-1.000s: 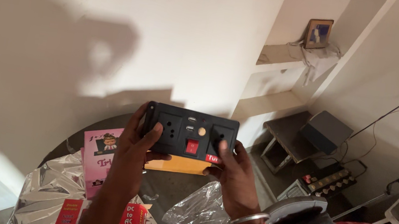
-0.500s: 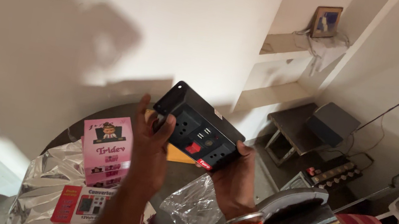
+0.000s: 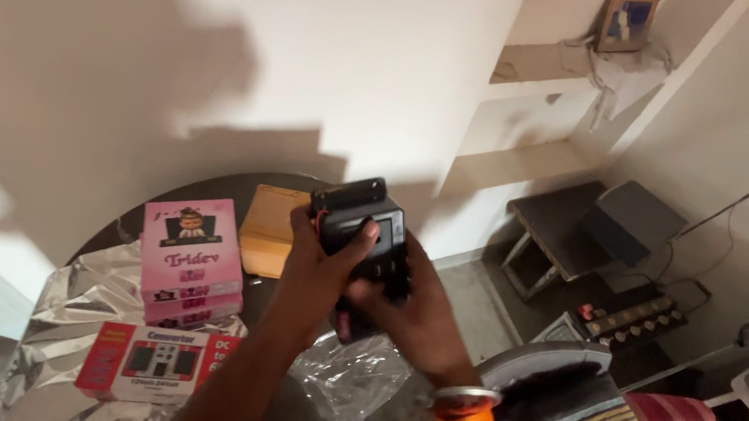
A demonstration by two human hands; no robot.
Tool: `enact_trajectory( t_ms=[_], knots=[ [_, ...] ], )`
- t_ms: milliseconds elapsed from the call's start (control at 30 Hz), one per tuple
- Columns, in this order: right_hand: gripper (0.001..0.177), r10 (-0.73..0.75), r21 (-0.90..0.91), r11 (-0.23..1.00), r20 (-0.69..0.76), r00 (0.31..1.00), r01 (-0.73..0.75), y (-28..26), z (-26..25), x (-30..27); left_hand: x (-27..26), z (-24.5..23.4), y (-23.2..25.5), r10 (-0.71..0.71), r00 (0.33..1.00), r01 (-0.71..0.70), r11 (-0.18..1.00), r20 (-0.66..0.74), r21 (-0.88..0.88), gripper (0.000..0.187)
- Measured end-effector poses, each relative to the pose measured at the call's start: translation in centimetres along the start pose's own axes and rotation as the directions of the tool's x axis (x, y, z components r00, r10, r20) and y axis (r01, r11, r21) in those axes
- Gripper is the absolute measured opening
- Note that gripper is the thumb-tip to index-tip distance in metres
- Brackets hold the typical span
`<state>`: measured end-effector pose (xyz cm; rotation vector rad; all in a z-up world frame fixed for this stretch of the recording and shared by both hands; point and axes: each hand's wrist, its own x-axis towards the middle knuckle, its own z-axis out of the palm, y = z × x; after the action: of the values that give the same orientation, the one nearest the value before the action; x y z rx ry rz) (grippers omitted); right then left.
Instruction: The person unboxes a DC-to-AC converter, removes it from plastic, and places it back into its box. They then handle several other boxes and small packets on a table, moving items between surfaces without powering on any device.
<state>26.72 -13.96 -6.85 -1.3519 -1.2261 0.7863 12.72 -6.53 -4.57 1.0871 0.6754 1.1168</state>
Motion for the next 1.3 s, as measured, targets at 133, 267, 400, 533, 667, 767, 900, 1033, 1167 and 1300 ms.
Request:
enact_trajectory(
  t_ms=[133,267,400,533,667,767,900,1033,1167,1300],
  knots=[
    [0.123,-0.105,-0.432,0.899,-0.062,0.993,0.068,-0.1,0.0,-0.2,0.3,0.8,-1.1,-0.262,0.964,0.266,0.959,-0.048,0.099,0.080],
    [0.128,-0.094,-0.440,0.896,-0.052,0.994,0.062,1.7,-0.7,0.1,0.9,0.5,-0.9,-0.573,0.820,0.550,0.787,0.000,0.279,0.091],
    [0.120,-0.099,-0.491,0.870,-0.070,0.993,0.052,3.9,-0.9,0.6,0.6,1.0,-1.1,-0.562,0.824,0.496,0.778,0.073,0.387,0.097],
    [0.099,0.016,-0.178,0.983,-0.099,0.995,-0.034,6.3,-1.6,1.7,0.9,0.2,-1.5,-0.518,0.825,0.445,0.842,0.226,0.305,0.086],
    [0.082,-0.030,0.077,0.997,-0.016,0.999,0.031,8.0,-2.1,3.3,1.4,0.3,-3.2,-0.528,0.825,0.461,0.834,0.200,0.302,0.080],
    [0.085,0.309,0.122,0.947,-0.081,0.948,-0.298,8.4,-1.4,3.9,1.7,0.9,-4.8,-0.395,0.853,0.323,0.913,0.342,0.249,0.087],
    [0.066,0.385,0.329,0.881,-0.077,0.920,-0.341,8.1,-1.1,4.5,2.5,-0.8,-6.3,-0.479,0.829,0.391,0.866,0.288,0.312,0.091],
    [0.039,0.377,0.514,0.797,-0.016,0.926,-0.316,7.9,-2.6,4.6,3.3,-5.2,-9.4,-0.405,0.813,0.423,0.905,0.419,0.054,0.084],
    [0.036,0.543,0.733,0.546,0.059,0.838,-0.406,7.6,-3.8,4.5,2.1,-8.5,-15.3,-0.454,0.793,-0.129,0.528,0.406,0.840,0.067],
    [0.044,0.523,0.806,0.457,0.099,0.847,-0.376,6.9,-3.8,4.3,-1.0,-11.1,-20.7,-0.572,0.743,-0.436,-0.020,0.347,0.900,0.077]
  ],
)
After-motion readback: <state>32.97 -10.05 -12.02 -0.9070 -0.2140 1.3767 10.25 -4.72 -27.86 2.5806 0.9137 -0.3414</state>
